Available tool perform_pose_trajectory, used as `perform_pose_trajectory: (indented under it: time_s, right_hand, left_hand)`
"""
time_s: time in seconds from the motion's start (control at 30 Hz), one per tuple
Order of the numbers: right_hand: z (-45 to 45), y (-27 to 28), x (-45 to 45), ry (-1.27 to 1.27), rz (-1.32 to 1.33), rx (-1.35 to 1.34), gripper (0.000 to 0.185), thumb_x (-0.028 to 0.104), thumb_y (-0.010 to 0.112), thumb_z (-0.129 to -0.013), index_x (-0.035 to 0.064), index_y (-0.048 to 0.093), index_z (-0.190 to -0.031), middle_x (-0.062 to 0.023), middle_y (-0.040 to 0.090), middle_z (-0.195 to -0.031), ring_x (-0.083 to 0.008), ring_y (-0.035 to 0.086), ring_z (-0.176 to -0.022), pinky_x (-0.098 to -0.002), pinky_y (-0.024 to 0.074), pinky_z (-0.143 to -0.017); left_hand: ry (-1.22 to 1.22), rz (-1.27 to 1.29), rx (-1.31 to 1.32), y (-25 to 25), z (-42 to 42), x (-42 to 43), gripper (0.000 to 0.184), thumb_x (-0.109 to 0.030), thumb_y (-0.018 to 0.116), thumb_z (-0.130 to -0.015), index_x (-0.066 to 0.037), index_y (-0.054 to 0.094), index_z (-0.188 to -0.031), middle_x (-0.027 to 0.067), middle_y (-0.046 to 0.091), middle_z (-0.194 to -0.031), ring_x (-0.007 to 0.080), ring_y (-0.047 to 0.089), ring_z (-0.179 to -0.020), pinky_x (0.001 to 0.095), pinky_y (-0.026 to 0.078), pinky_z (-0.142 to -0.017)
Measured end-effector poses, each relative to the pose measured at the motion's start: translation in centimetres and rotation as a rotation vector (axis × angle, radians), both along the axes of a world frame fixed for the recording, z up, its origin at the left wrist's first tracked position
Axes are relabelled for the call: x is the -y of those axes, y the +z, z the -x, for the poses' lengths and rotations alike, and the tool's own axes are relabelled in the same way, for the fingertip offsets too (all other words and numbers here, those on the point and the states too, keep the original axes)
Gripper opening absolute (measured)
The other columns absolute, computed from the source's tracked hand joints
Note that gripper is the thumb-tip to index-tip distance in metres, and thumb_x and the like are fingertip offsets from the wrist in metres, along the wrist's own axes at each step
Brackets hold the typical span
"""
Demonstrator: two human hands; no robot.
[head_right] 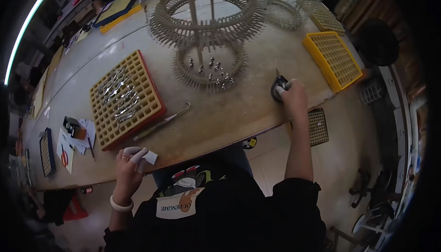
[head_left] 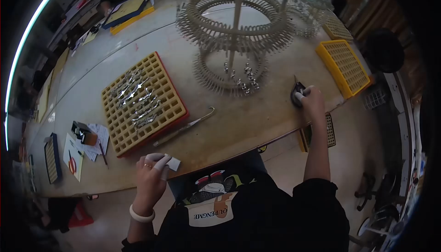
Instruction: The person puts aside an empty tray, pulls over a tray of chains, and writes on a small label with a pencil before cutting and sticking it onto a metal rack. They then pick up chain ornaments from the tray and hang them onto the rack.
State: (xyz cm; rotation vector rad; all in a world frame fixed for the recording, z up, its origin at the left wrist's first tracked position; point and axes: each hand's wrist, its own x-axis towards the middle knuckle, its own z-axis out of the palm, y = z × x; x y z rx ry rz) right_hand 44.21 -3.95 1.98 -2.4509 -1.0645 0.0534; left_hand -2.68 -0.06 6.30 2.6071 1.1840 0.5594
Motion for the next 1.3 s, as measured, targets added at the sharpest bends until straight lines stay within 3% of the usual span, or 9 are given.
perform_pose_trajectory:
  time_s: [0.23,0.4,0.47,0.7,0.77,0.8,0.87,1.03,1.3]
  right_hand:
    - [1.3,2.3,1.6,-0.093,-0.301,-0.432,0.021,0.018,0.064,-0.078,0.0003,0.058,-0.085,-0.0077,0.064,-0.077,-0.0157,0.061,-0.071,-0.0258,0.0462,-0.061]
    - [8.5,7.0,4.5,0.491,-0.467,-1.006,0.019,0.011,0.061,-0.081,0.0032,0.052,-0.095,-0.0067,0.061,-0.079,-0.0116,0.059,-0.072,-0.0236,0.0462,-0.059]
    - [11.5,6.5,3.5,0.640,-0.301,-1.212,0.023,0.009,0.062,-0.080,0.0038,0.050,-0.100,-0.0057,0.060,-0.081,-0.0111,0.058,-0.073,-0.0225,0.0459,-0.061]
    - [21.0,2.5,0.5,0.887,-0.174,-1.004,0.040,0.006,0.065,-0.075,0.0022,0.050,-0.112,-0.0035,0.052,-0.094,-0.0122,0.050,-0.086,-0.0252,0.0405,-0.080]
    - [22.6,3.8,-0.1,1.016,-0.148,-0.853,0.043,0.010,0.068,-0.073,0.0026,0.051,-0.112,-0.0052,0.053,-0.090,-0.0149,0.050,-0.082,-0.0274,0.0413,-0.077]
    - [23.3,4.5,-0.4,1.136,-0.129,-0.697,0.046,0.014,0.071,-0.071,0.0031,0.052,-0.112,-0.0069,0.054,-0.086,-0.0176,0.051,-0.079,-0.0297,0.0421,-0.075]
    - [24.6,5.3,-0.8,1.207,-0.184,-0.648,0.050,0.018,0.074,-0.068,0.0037,0.054,-0.111,-0.0088,0.054,-0.084,-0.0218,0.050,-0.076,-0.0325,0.0409,-0.072]
    - [25.5,6.6,-1.2,1.280,-0.224,-0.386,0.044,0.022,0.075,-0.067,0.0038,0.058,-0.104,-0.0061,0.055,-0.078,-0.0197,0.051,-0.070,-0.0321,0.0382,-0.068]
    - [25.5,7.0,-1.0,1.179,-0.057,-0.560,0.042,0.014,0.072,-0.070,0.0022,0.058,-0.107,-0.0030,0.052,-0.073,-0.0146,0.044,-0.064,-0.0280,0.0372,-0.061]
  left_hand:
    - [-0.035,0.065,-0.234,-0.3,0.4,-0.9,0.042,0.000,0.059,-0.067,-0.009,0.061,-0.108,0.0088,0.054,-0.103,0.0267,0.048,-0.096,0.0363,0.038,-0.083]
    - [-0.027,0.062,-0.208,-0.6,1.2,-1.3,0.038,-0.002,0.060,-0.068,-0.009,0.062,-0.106,0.0087,0.055,-0.105,0.0266,0.048,-0.099,0.0361,0.038,-0.085]
    - [-0.009,0.111,-0.174,-0.5,1.2,-1.5,0.032,-0.004,0.063,-0.069,-0.009,0.062,-0.100,0.0089,0.054,-0.107,0.0271,0.048,-0.100,0.0372,0.038,-0.085]
    - [0.059,0.242,0.172,-2.6,3.4,0.2,0.028,-0.001,0.065,-0.071,-0.007,0.060,-0.098,0.0092,0.060,-0.095,0.0265,0.057,-0.084,0.0363,0.045,-0.074]
    - [0.310,0.452,0.634,-2.4,2.7,1.3,0.024,0.000,0.064,-0.077,-0.003,0.058,-0.100,0.0069,0.062,-0.091,0.0191,0.060,-0.084,0.0306,0.047,-0.074]
    - [0.322,0.456,0.635,-2.0,2.0,1.4,0.024,0.000,0.064,-0.077,-0.003,0.058,-0.100,0.0069,0.062,-0.091,0.0191,0.060,-0.084,0.0306,0.047,-0.074]
    - [0.331,0.844,1.274,-0.8,0.9,0.7,0.023,-0.002,0.064,-0.081,0.000,0.056,-0.103,0.0062,0.062,-0.096,0.0136,0.058,-0.090,0.0277,0.047,-0.080]
    - [0.250,0.897,1.375,0.0,0.3,0.7,0.025,0.000,0.062,-0.081,0.001,0.055,-0.105,0.0080,0.062,-0.098,0.0135,0.059,-0.090,0.0270,0.047,-0.082]
    - [0.186,0.879,1.371,-0.3,0.4,0.9,0.026,0.002,0.063,-0.079,0.002,0.055,-0.105,0.0086,0.061,-0.099,0.0134,0.059,-0.090,0.0274,0.048,-0.082]
